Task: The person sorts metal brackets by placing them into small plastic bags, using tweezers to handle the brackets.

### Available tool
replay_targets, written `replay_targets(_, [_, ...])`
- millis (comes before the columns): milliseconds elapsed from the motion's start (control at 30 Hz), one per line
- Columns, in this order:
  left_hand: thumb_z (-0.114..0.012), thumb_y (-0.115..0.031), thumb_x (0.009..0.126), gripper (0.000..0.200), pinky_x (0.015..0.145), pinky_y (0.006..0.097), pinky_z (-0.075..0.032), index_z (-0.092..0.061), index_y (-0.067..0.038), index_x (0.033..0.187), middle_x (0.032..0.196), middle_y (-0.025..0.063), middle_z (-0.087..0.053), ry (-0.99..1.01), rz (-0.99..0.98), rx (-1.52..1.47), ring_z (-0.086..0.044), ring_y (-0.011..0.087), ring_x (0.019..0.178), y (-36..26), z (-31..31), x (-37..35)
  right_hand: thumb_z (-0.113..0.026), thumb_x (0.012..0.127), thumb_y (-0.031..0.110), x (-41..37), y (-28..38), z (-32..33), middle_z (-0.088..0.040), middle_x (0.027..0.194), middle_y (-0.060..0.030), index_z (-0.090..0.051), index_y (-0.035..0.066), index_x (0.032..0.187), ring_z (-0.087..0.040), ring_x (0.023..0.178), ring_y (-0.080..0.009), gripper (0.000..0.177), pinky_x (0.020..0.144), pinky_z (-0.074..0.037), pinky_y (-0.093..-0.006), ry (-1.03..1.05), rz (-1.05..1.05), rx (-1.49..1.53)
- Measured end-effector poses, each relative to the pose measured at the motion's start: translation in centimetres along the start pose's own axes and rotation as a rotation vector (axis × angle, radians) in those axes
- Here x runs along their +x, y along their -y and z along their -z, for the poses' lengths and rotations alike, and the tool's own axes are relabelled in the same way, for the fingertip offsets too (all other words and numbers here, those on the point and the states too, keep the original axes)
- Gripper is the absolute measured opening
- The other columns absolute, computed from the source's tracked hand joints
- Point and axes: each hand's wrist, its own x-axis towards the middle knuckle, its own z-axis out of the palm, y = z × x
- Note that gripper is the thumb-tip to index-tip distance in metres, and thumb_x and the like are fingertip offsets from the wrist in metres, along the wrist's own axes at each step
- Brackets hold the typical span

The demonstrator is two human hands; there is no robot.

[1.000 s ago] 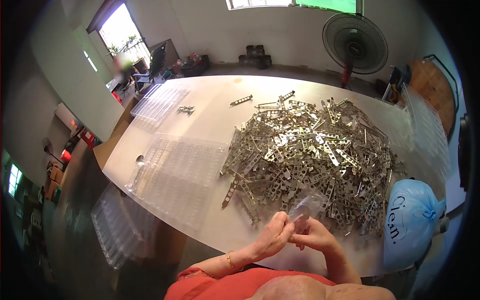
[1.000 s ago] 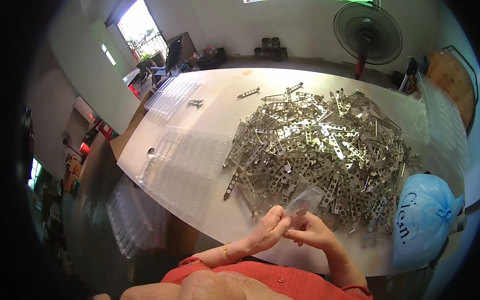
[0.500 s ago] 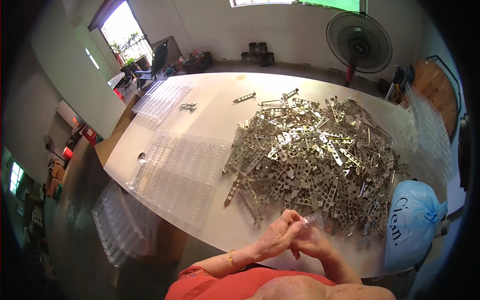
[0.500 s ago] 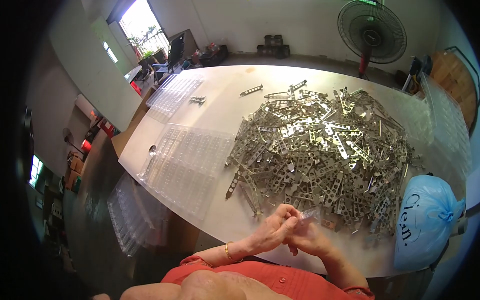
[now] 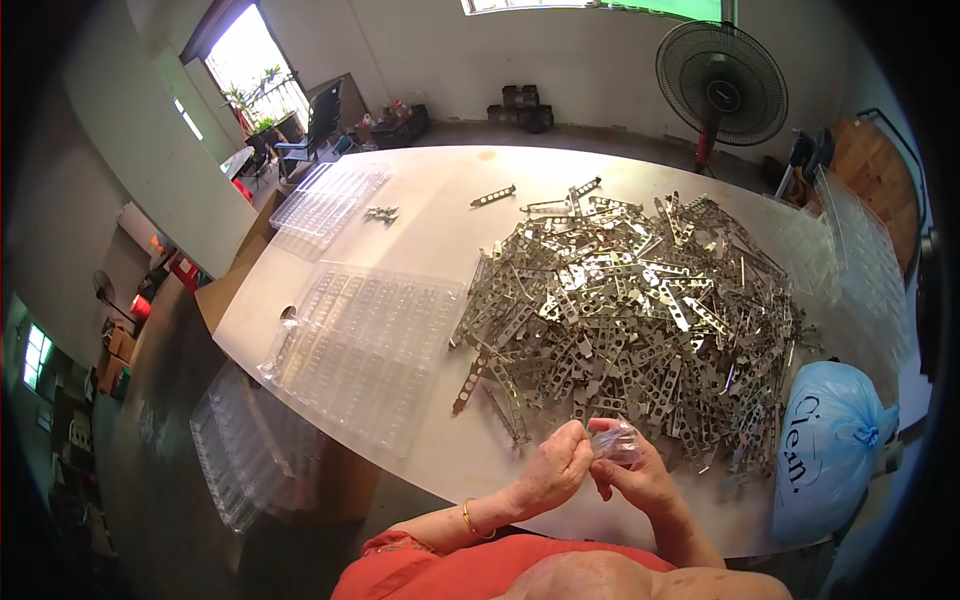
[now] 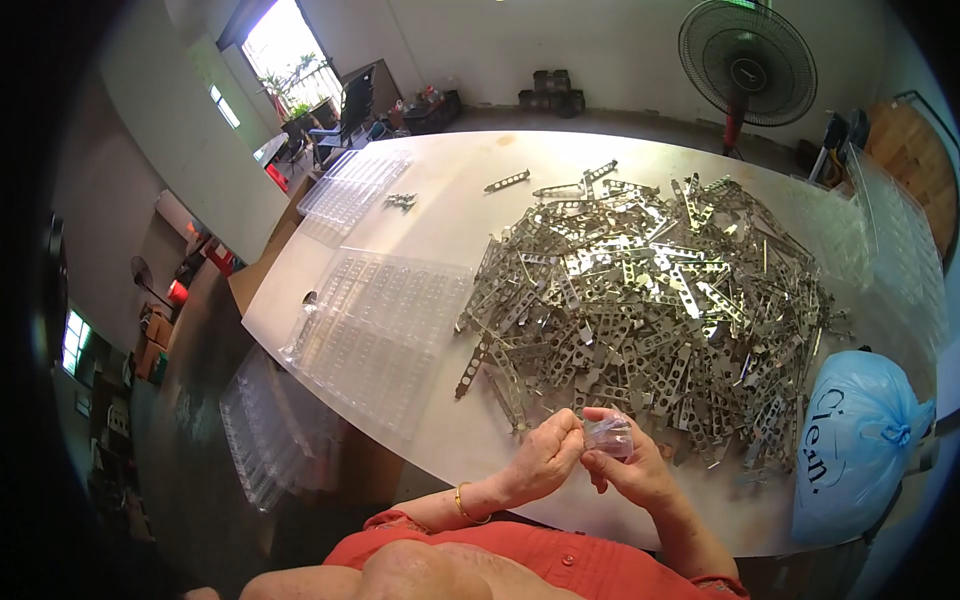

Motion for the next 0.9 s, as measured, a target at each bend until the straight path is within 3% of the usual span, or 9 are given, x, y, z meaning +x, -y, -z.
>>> replay_targets(233, [-0.048,-0.012,0.105,0.016,0.071,0.0285,-0.056,-0.051,0.003,0.106,0.095,0.0096,-0.063,0.168,0.112,-0.459,-0.068,0.017,0.082,-2.2,-0.1,0.1,-0.07,0.094,0.013,0.6,-0.4,0.2,-0.06,0.082,-0.0018,-0.04,0.001,0.142,-0.057,0.061,-0.0092,0.059,0.051,-0.048,-0.0251,0.094,-0.041,0.007])
replay_targets(333, [-0.047,-0.011,0.105,0.016,0.07,0.0248,-0.057,-0.052,0.005,0.107,0.098,0.0062,-0.062,0.209,0.031,-0.274,-0.068,0.0145,0.082,-0.4,-0.4,0.0,-0.07,0.093,0.013,0.3,-0.3,0.3,-0.061,0.086,-0.0034,-0.039,0.001,0.143,-0.058,0.062,-0.0092,0.06,0.051,-0.048,-0.0248,0.06,-0.091,-0.016])
replay_targets(400, [-0.053,-0.011,0.104,0.014,0.065,0.0278,-0.055,-0.055,0.003,0.104,0.094,0.0063,-0.061,0.087,-0.219,-0.199,-0.066,0.0141,0.079,0.0,-0.6,0.2,-0.069,0.092,0.01,0.1,0.3,0.2,-0.063,0.09,-0.004,-0.045,0.001,0.14,-0.06,0.066,-0.0094,0.054,0.055,-0.05,-0.0246,0.019,-0.112,-0.199])
replay_targets(500, [-0.057,-0.011,0.101,0.012,0.058,0.033,-0.051,-0.057,0.0,0.1,0.087,0.0076,-0.057,0.033,-0.205,0.105,-0.063,0.0163,0.074,0.2,0.3,0.1,-0.067,0.093,0.006,-0.1,1.0,1.0,-0.065,0.091,-0.0032,-0.052,0.001,0.134,-0.062,0.073,-0.0089,0.045,0.061,-0.053,-0.0247,-0.041,0.129,-0.264])
replay_targets(533, [-0.057,-0.011,0.101,0.012,0.058,0.033,-0.051,-0.057,0.0,0.1,0.087,0.0076,-0.057,0.031,-0.205,0.107,-0.063,0.0163,0.074,0.1,0.3,0.1,-0.063,0.096,0.006,-0.3,0.9,1.4,-0.067,0.09,-0.0019,-0.057,0.001,0.126,-0.062,0.077,-0.0084,0.031,0.065,-0.055,-0.0242,-0.104,0.111,-0.153])
replay_targets(633, [-0.061,-0.011,0.099,0.009,0.055,0.0358,-0.045,-0.059,-0.002,0.096,0.081,0.0095,-0.053,-0.004,-0.216,0.129,-0.057,0.0195,0.068,0.1,0.0,-0.3,-0.059,0.1,0.008,-0.6,0.0,1.7,-0.068,0.091,-0.0037,-0.058,0.0,0.12,-0.063,0.074,-0.0082,0.022,0.064,-0.055,-0.0236,-0.195,0.152,-0.223])
replay_targets(700, [-0.062,-0.01,0.098,0.009,0.054,0.0328,-0.043,-0.059,-0.002,0.096,0.078,0.0089,-0.052,-0.066,-0.349,0.352,-0.054,0.0208,0.066,0.8,-0.6,-0.5,-0.055,0.103,0.01,-0.5,-0.2,1.7,-0.068,0.089,-0.0056,-0.057,-0.001,0.115,-0.064,0.07,-0.0097,0.016,0.062,-0.055,-0.0241,-0.178,0.17,-0.327])
replay_targets(833, [-0.062,-0.011,0.098,0.01,0.054,0.0314,-0.041,-0.059,-0.003,0.095,0.076,0.0073,-0.052,-0.095,-0.344,0.282,-0.051,0.0187,0.064,0.3,-0.8,-0.5,-0.053,0.104,0.013,-0.6,0.3,1.6,-0.068,0.087,-0.0071,-0.054,0.0,0.116,-0.066,0.067,-0.0122,0.018,0.061,-0.056,-0.0262,-0.087,0.12,-0.184])
replay_targets(900, [-0.061,-0.012,0.099,0.01,0.054,0.0317,-0.042,-0.058,-0.003,0.095,0.076,0.0065,-0.054,-0.042,-0.17,0.059,-0.052,0.0166,0.063,-0.5,-0.4,-0.7,-0.053,0.104,0.015,-0.7,0.6,1.7,-0.069,0.087,-0.0073,-0.054,0.0,0.116,-0.067,0.067,-0.0129,0.019,0.06,-0.056,-0.0268,-0.059,0.106,-0.167])
